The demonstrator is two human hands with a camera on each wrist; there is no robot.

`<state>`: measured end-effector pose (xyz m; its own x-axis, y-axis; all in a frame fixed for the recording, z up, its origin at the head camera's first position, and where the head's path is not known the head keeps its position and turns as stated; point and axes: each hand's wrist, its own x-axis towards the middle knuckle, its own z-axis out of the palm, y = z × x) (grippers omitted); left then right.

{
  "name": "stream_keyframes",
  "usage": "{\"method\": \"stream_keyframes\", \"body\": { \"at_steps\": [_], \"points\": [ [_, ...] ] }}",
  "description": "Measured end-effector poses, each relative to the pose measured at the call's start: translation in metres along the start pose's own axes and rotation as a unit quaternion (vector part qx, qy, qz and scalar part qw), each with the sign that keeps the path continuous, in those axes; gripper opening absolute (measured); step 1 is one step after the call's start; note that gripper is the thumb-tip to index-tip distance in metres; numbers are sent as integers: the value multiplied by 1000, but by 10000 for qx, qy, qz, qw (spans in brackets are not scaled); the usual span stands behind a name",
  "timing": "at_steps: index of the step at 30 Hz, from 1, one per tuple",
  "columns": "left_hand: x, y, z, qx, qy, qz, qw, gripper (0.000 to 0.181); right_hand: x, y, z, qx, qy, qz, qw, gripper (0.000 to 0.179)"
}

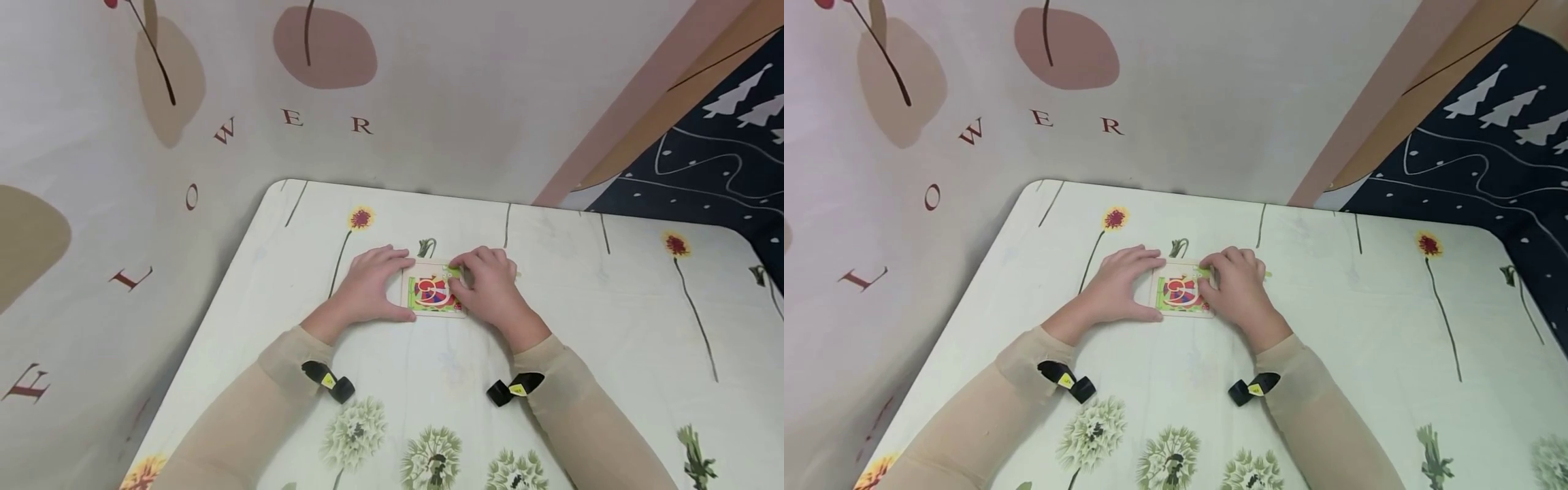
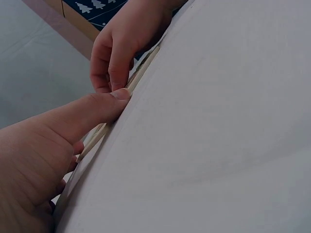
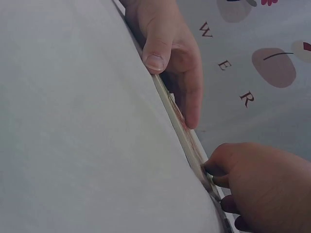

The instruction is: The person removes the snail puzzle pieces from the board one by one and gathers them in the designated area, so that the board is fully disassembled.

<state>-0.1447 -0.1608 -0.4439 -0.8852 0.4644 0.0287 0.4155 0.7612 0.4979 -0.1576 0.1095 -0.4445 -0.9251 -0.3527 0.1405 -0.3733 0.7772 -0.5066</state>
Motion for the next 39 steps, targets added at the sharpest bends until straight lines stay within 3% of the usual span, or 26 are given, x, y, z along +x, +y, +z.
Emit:
{"method": "stream_keyframes", "body": {
  "at_steps": [5, 12, 17, 29, 39],
  "points": [
    [0, 1, -1, 11, 23, -20, 10000, 102, 4, -4, -5, -76, -112, 2, 9999, 29],
    [0, 1, 0, 5, 19, -23, 10000, 103, 7, -8, -6, -111, -503, 394, 9979, 32],
    [1, 1, 0, 19, -21, -35, 10000, 102, 7, -7, -6, -34, -503, 358, 9981, 34],
    [2, 0, 0, 64, -46, -49, 10000, 104, 6, -4, -2, 51, -142, -34, 9999, 36],
    [2, -1, 2, 46, -45, -37, 10000, 103, 0, 0, 1, 41, 303, -820, 9962, 37]
  ]
}}
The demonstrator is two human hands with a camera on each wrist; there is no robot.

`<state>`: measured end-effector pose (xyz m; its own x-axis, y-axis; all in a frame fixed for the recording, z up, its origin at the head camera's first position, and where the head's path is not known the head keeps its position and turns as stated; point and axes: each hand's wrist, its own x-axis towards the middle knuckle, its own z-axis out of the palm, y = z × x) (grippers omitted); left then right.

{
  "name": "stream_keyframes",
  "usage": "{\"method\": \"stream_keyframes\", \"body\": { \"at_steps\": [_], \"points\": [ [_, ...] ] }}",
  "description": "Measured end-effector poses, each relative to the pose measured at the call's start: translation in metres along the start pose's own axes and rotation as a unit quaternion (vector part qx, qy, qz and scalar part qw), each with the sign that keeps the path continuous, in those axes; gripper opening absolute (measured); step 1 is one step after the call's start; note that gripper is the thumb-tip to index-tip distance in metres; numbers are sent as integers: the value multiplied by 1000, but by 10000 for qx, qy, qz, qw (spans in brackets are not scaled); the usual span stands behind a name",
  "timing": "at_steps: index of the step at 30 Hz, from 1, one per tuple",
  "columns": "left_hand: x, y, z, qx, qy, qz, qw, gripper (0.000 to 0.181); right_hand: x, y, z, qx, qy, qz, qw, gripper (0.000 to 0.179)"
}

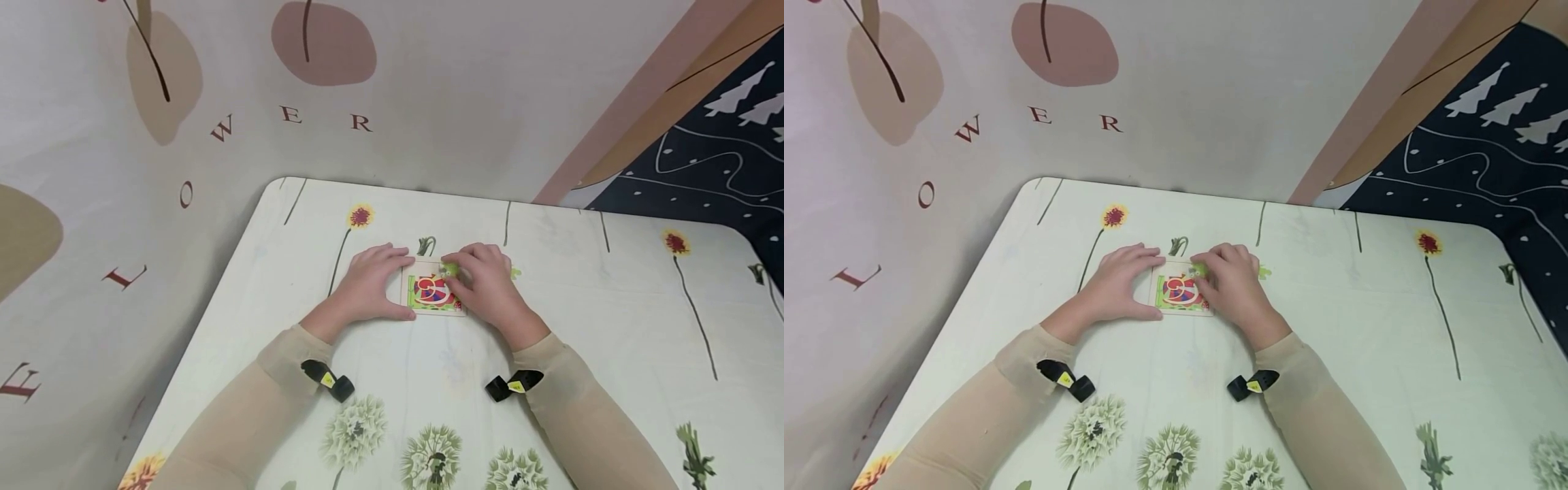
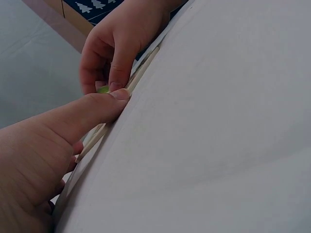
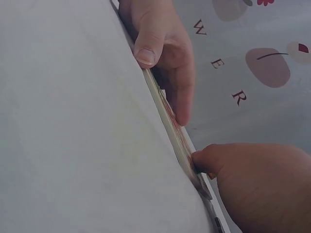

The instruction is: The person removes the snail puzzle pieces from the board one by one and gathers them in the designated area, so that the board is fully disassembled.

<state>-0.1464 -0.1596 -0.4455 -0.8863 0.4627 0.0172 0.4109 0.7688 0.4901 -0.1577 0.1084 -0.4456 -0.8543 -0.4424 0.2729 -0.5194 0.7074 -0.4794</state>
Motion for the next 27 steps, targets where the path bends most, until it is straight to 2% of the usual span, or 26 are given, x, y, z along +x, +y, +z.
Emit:
{"method": "stream_keyframes", "body": {
  "at_steps": [8, 17, 27],
  "points": [
    [0, -1, 1, 4, -25, -23, 10000, 104, -2, 0, 0, 46, -183, -89, 9998, 42],
    [1, -1, -1, 29, 28, 16, 10000, 103, -3, 5, -1, 214, 268, -55, 9994, 45],
    [-1, 0, 1, -5, 9, -27, 10000, 101, -10, 6, 0, 466, 488, -74, 9977, 43]
  ]
}}
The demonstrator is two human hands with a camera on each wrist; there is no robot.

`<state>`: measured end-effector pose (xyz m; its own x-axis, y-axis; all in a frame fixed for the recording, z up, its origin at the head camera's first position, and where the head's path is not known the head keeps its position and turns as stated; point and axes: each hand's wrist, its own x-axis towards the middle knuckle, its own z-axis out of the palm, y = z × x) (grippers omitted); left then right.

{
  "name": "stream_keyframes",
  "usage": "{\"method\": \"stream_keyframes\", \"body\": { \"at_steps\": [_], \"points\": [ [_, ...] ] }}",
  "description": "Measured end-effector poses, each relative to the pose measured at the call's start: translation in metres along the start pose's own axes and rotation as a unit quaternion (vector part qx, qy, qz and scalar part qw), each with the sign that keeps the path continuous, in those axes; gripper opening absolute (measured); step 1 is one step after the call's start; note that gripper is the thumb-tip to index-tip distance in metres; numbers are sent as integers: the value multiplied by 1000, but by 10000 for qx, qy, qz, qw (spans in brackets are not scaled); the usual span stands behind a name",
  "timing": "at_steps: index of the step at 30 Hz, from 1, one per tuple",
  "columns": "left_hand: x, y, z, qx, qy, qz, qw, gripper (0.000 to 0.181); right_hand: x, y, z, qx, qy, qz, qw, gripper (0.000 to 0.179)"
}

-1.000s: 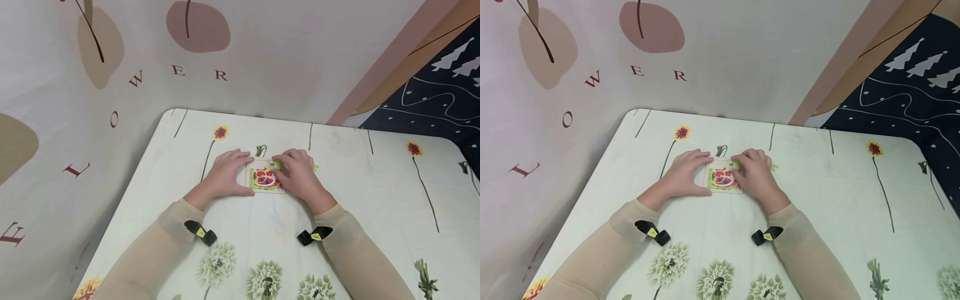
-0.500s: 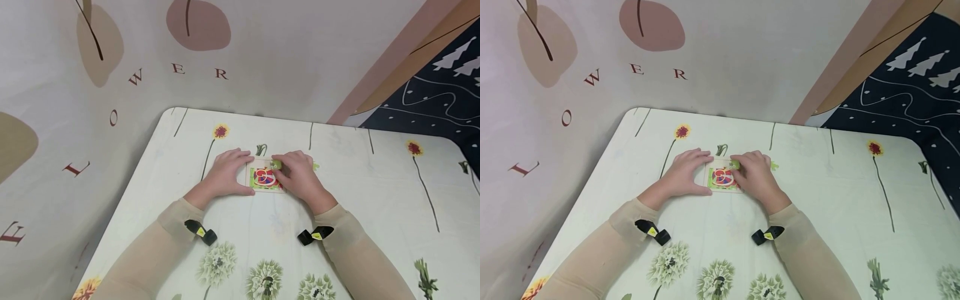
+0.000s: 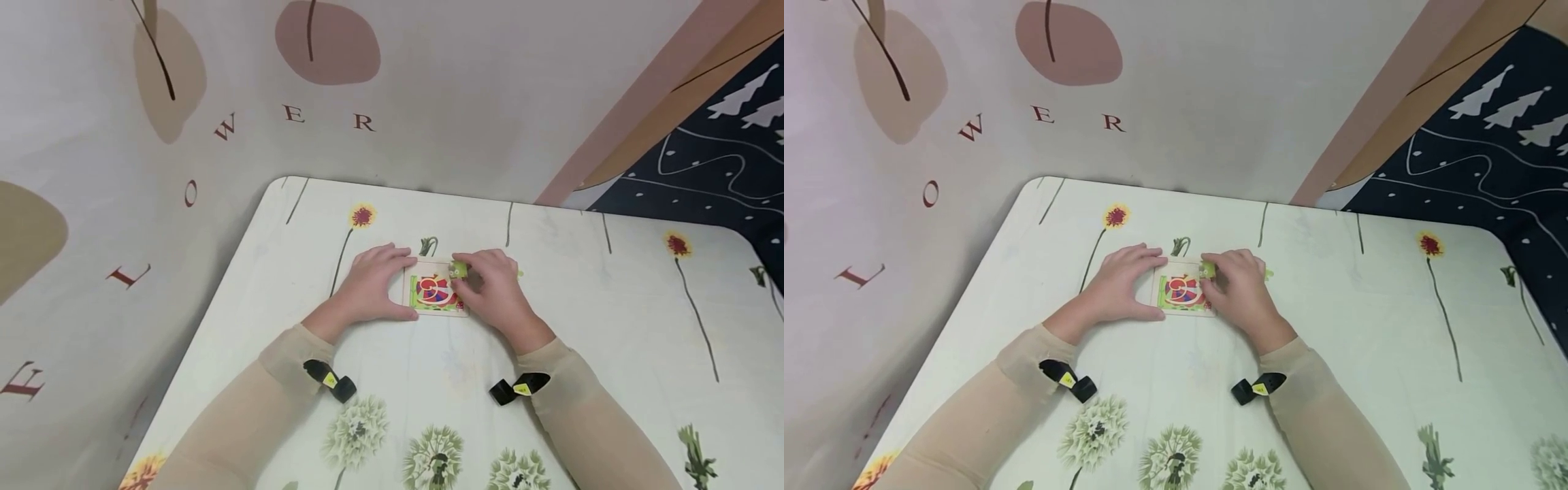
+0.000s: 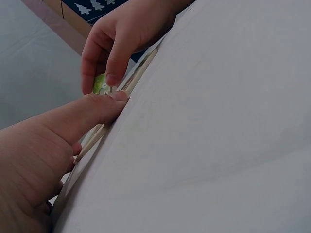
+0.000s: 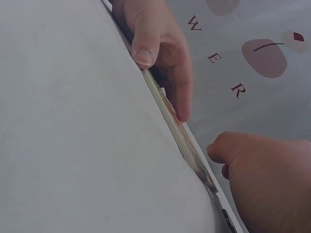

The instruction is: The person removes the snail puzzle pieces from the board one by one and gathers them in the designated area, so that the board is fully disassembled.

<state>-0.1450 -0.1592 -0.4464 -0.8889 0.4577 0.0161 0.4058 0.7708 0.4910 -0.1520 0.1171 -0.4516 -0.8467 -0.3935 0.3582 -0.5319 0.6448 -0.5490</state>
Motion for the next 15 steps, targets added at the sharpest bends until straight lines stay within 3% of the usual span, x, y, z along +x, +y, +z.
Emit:
{"method": "stream_keyframes", "body": {
  "at_steps": [9, 15],
  "points": [
    [0, 1, -1, -30, -5, 6, 10000, 104, -11, 9, -6, 215, 497, 106, 9985, 41],
    [0, 1, -1, 7, -21, -6, 10000, 104, -13, 18, -10, 184, 610, 203, 9978, 41]
  ]
}}
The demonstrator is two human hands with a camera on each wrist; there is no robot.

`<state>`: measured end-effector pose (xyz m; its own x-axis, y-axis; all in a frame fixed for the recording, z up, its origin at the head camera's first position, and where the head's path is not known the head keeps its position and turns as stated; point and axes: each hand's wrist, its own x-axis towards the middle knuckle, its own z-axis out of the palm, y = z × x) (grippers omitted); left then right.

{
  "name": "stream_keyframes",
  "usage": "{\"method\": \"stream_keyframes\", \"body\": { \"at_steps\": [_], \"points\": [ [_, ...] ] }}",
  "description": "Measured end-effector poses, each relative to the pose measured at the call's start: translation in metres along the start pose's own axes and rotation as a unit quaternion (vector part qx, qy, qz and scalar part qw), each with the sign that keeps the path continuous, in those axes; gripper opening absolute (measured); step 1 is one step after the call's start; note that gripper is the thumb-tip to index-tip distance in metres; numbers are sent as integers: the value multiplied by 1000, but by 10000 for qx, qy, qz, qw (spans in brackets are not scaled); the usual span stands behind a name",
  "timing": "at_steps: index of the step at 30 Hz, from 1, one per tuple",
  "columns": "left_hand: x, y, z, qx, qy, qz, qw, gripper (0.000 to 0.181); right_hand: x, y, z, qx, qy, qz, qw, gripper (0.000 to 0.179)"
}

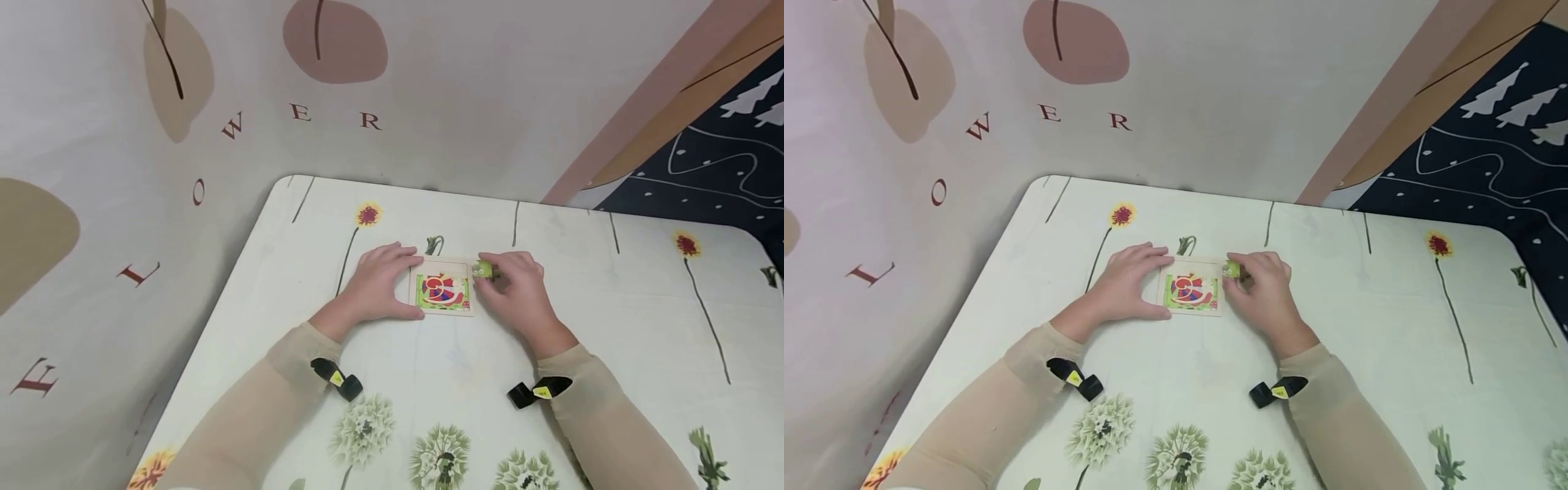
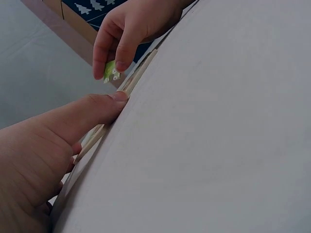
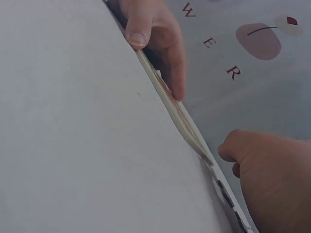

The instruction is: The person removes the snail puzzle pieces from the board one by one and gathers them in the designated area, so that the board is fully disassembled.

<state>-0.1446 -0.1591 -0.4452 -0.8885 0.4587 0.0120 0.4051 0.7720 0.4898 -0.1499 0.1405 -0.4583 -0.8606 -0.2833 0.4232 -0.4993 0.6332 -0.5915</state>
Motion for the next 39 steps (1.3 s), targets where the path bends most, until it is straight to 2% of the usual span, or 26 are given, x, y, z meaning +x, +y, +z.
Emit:
{"method": "stream_keyframes", "body": {
  "at_steps": [21, 39],
  "points": [
    [-1, 2, 0, -1, -32, -43, 10000, 103, -26, 31, -45, -142, 352, 817, 9959, 41],
    [2, -2, 3, -22, 20, -27, 10000, 103, -28, 40, -58, -647, 149, 1667, 9838, 42]
  ]
}}
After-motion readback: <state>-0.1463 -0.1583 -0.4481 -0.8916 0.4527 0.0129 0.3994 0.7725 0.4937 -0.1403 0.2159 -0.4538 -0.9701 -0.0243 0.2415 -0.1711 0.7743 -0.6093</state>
